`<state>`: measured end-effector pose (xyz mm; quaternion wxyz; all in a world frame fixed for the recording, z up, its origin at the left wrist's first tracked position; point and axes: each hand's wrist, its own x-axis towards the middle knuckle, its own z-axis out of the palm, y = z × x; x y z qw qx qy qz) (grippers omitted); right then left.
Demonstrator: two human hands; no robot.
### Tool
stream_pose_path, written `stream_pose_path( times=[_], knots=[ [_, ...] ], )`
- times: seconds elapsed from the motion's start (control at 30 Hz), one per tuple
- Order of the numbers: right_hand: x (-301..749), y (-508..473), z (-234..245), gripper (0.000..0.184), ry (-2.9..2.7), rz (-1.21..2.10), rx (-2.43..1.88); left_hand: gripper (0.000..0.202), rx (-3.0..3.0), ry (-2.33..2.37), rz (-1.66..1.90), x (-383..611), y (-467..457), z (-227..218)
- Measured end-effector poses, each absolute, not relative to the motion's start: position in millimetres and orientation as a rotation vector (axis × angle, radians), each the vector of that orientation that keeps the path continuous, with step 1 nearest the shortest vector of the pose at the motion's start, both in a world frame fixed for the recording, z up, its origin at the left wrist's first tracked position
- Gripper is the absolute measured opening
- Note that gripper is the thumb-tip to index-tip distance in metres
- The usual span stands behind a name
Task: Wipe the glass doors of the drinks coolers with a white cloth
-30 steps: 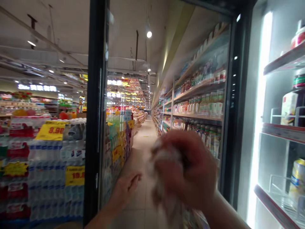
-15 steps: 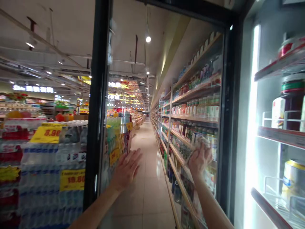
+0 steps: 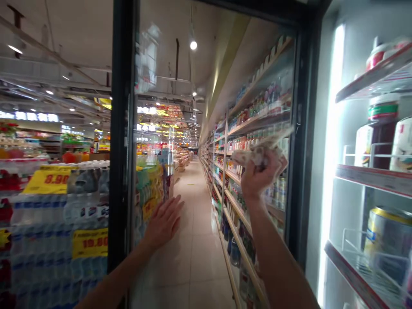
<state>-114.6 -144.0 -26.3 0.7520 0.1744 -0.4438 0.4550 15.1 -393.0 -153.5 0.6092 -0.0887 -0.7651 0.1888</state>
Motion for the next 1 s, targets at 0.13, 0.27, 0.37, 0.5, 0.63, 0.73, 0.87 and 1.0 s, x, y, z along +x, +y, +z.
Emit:
stream_pose_path(
  times=[0.13, 0.27, 0.37, 0.5, 0.63, 0.73, 0.87, 1.0],
  knots=[
    [-129.0, -163.3, -56.8, 0.029, -1.242, 0.818, 0.656, 0.049, -0.216, -1.759, 0.43, 15.5, -392.6, -152.9],
    [-145.2, -160.9, -84.0, 0.032, -1.306, 0.863, 0.536, 0.046, -0.212, -1.754, 0.439, 16.3, -393.2, -152.9],
    [-158.5, -136.9, -78.9, 0.033, -1.342, 0.826, 0.349, 0.046, -0.208, -1.753, 0.445, 16.2, -393.6, -153.5],
    [-165.3, -131.4, -79.9, 0.049, -1.321, 0.734, 0.371, 0.047, -0.218, -1.75, 0.445, 15.8, -393.7, -153.8],
    [-160.6, -145.8, -110.2, 0.05, -1.321, 0.515, 0.763, 0.048, -0.234, -1.746, 0.428, 15.0, -394.7, -152.9],
    [-171.8, -124.0, -129.1, 0.041, -1.426, 0.408, 0.824, 0.048, -0.234, -1.76, 0.414, 13.4, -396.4, -152.6],
    [-200.3, -80.3, -121.5, 0.048, -1.38, 0.717, 0.303, 0.05, -0.232, -1.759, 0.414, 9.9, -398.3, -153.7],
    [-185.1, -110.9, -117.8, 0.051, -1.393, 0.762, 0.24, 0.054, -0.217, -1.751, 0.417, 6.0, -399.8, -154.1]
  ],
)
